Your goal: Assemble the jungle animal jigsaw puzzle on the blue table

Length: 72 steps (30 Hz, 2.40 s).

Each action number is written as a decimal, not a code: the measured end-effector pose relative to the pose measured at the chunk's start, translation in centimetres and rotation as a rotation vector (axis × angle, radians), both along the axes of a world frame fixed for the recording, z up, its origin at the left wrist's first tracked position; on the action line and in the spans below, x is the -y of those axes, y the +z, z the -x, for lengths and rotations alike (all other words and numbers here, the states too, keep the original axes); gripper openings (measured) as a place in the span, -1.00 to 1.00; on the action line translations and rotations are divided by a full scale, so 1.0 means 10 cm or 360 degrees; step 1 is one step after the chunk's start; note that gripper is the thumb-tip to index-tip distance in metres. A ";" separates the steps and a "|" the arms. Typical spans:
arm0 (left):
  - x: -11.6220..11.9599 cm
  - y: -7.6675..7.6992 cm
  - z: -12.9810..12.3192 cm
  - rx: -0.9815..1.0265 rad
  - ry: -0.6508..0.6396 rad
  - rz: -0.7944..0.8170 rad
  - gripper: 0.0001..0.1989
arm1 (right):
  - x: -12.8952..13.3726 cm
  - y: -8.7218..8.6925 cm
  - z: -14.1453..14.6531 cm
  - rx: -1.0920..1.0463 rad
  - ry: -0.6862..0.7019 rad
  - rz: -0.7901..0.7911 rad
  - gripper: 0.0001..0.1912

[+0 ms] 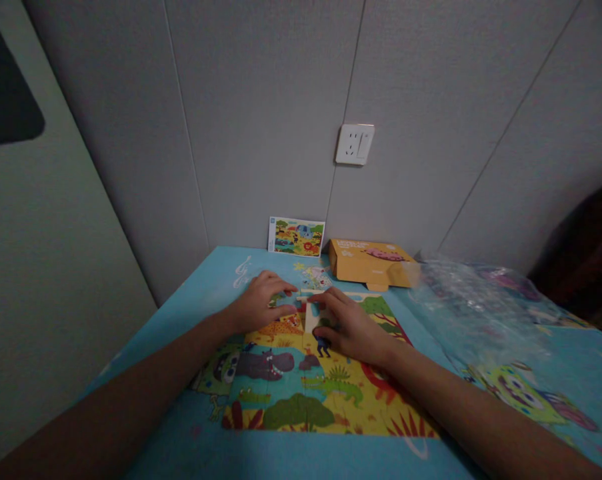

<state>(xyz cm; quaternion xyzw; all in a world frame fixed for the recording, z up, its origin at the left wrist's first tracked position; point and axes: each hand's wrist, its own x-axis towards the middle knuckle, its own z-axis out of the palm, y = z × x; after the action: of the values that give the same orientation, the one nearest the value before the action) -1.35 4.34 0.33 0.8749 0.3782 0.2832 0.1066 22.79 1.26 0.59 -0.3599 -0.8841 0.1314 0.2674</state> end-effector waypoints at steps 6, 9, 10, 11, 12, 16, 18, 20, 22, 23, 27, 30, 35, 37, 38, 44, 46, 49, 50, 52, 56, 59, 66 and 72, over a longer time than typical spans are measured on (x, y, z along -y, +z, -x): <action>0.20 -0.01 -0.28 0.0187 -0.0028 0.0128 -0.78 | 0.04 -0.01 0.05 -0.0094 0.0343 -0.0122 -0.29; 0.13 0.00 -0.18 0.0183 -0.0044 0.0091 -0.75 | 0.00 0.00 0.04 -0.0127 0.0225 -0.0157 -0.41; 0.11 0.01 -0.14 0.0198 -0.0028 0.0055 -0.78 | -0.01 0.01 0.03 -0.0124 0.0186 -0.0158 -0.51; 0.09 0.01 -0.12 0.0179 -0.0039 0.0021 -0.79 | -0.01 0.03 0.02 -0.0089 0.0200 -0.0158 -0.60; 0.07 0.00 -0.10 0.0178 -0.0029 -0.0020 -0.80 | -0.02 0.04 0.00 -0.0043 0.0212 -0.0143 -0.63; -0.03 -0.14 -0.08 0.0226 -0.0068 -0.0218 -0.75 | -0.08 0.05 -0.07 0.0081 0.0258 -0.0095 -0.63; -0.12 -0.25 -0.05 0.0261 -0.0101 -0.0211 -0.72 | -0.15 0.02 -0.08 0.0171 0.0266 -0.0080 -0.68; -0.20 -0.36 -0.02 0.0291 -0.0122 -0.0220 -0.72 | -0.22 -0.03 -0.07 0.0283 0.0275 -0.0103 -0.76; -0.20 -0.38 -0.01 0.0270 -0.0145 -0.0237 -0.72 | -0.24 -0.06 -0.04 0.0362 0.0325 -0.0133 -0.77; -0.15 -0.35 -0.03 0.0248 -0.0164 -0.0249 -0.72 | -0.21 -0.06 -0.03 0.0375 0.0356 -0.0149 -0.78; 0.10 -0.10 -0.40 0.0156 -0.0245 -0.0300 -0.80 | 0.03 0.04 -0.20 0.0235 0.0265 -0.0207 -0.76; 0.01 -0.05 -0.68 0.0098 -0.0309 -0.0273 -0.77 | 0.03 0.02 -0.47 0.0132 0.0025 -0.0153 -0.75; 0.16 0.07 -0.18 0.0064 -0.0216 -0.0321 -0.71 | 0.03 0.07 0.00 -0.0113 -0.0098 -0.0169 -0.79; 0.22 0.07 0.13 0.0070 -0.0104 -0.0284 -0.79 | -0.02 0.05 0.29 -0.0204 -0.0043 -0.0198 -0.79; 0.23 0.05 0.23 0.0080 0.0004 -0.0250 -0.80 | -0.06 0.03 0.37 -0.0229 0.0012 -0.0173 -0.80; 0.21 -0.02 -0.13 0.0139 -0.0135 -0.0056 -0.67 | -0.04 -0.01 0.06 -0.0158 -0.0141 -0.0024 -0.79; 0.15 -0.03 -0.23 0.0224 -0.0129 -0.0013 -0.73 | -0.06 -0.03 -0.04 -0.0072 -0.0122 0.0053 -0.78; 0.14 -0.02 -0.23 0.0381 -0.0009 0.0074 -0.77 | -0.06 -0.04 -0.02 0.0002 -0.0013 0.0046 -0.74; 0.15 -0.01 -0.22 0.0413 0.0001 0.0092 -0.79 | -0.05 -0.04 0.01 0.0009 0.0000 0.0033 -0.72; 0.19 0.01 -0.21 0.0415 -0.0047 0.0123 -0.80 | -0.03 -0.04 0.03 -0.0003 -0.0007 0.0023 -0.68; 0.18 0.01 -0.21 0.0186 -0.0019 -0.0046 -0.80 | -0.09 -0.10 -0.02 -0.0106 0.0007 0.0046 -0.70; 0.17 0.01 -0.21 0.0096 -0.0018 -0.0107 -0.77 | -0.11 -0.10 -0.04 -0.0107 -0.0058 0.0061 -0.73; 0.20 0.02 -0.19 0.0261 0.0006 -0.0086 -0.78 | 0.00 0.02 0.03 -0.0172 -0.0088 -0.0058 -0.71; 0.23 0.05 -0.22 0.0240 -0.0080 -0.0061 -0.68 | 0.00 -0.01 0.01 -0.0271 -0.0242 -0.0078 -0.71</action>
<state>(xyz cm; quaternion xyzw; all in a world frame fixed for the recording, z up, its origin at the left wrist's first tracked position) 0.83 2.05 0.82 0.8623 0.3414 0.3526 0.1250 22.70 1.30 0.53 -0.4069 -0.8312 0.1191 0.3596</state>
